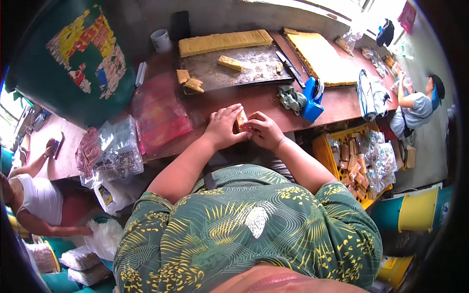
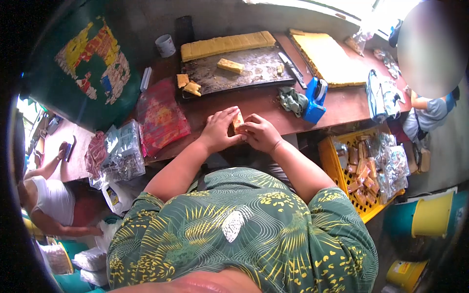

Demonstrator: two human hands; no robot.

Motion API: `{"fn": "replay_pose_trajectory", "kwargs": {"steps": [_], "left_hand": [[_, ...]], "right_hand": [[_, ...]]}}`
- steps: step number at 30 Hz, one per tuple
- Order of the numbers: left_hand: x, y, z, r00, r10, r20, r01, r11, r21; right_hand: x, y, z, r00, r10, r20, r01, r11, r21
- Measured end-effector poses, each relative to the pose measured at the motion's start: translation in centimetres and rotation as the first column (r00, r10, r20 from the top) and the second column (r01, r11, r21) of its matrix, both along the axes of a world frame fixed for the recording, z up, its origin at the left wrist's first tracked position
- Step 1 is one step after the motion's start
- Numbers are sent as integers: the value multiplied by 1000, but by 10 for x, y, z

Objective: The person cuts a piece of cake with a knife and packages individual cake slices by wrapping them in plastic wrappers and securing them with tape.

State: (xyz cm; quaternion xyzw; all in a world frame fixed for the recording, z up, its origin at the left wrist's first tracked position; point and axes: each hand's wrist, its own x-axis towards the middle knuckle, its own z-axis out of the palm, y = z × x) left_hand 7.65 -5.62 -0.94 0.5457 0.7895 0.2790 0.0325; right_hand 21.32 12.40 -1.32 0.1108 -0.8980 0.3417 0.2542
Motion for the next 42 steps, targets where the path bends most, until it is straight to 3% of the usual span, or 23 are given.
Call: {"fn": "replay_pose_trajectory", "kwargs": {"steps": [5, 8, 9, 12, 13, 15, 17, 19, 21, 37, 40, 42], "left_hand": [[-2, 2, -5, 1000, 13, 11, -13, 1000, 11], [-3, 2, -4, 1000, 13, -6, -13, 1000, -20], [-3, 2, -6, 1000, 10, 5, -10, 1000, -5], [0, 0, 2, 1000, 6, 14, -6, 1000, -11], [1, -1, 5, 1000, 6, 6, -5, 1000, -22], [0, 0, 2, 1000, -6, 20, 6, 1000, -10], [-2, 0, 1, 1000, -10, 21, 10, 1000, -2], [-1, 0, 4, 1000, -14, 20, 14, 1000, 3], [1, -6, 3, 1000, -22, 9, 23, 1000, -17], [-1, -3, 2, 1000, -28, -3, 29, 999, 16], [-2, -1, 2, 999, -29, -14, 30, 999, 12], [-2, -2, 0, 1000, -25, -19, 25, 1000, 6]], "right_hand": [[-4, 5, -5, 997, -32, 63, 34, 999, -27], [-6, -1, 0, 994, -60, 95, 74, 985, -155], [0, -2, 3, 985, -57, 166, 104, 952, -289], [11, -7, 47, 990, -97, -98, 61, 948, -313], [22, -15, 88, 986, -88, -145, 36, 944, -327], [56, -32, 167, 958, 77, -276, -207, 850, -484], [87, -47, 220, 852, 301, -429, -492, 742, -456], [104, -60, 245, 755, 445, -482, -638, 671, -378], [109, -63, 253, 722, 487, -491, -675, 649, -350], [114, -61, 254, 720, 523, -456, -676, 679, -288], [119, -50, 262, 750, 481, -454, -619, 753, -224], [123, -30, 266, 819, 340, -463, -448, 883, -143]]}}
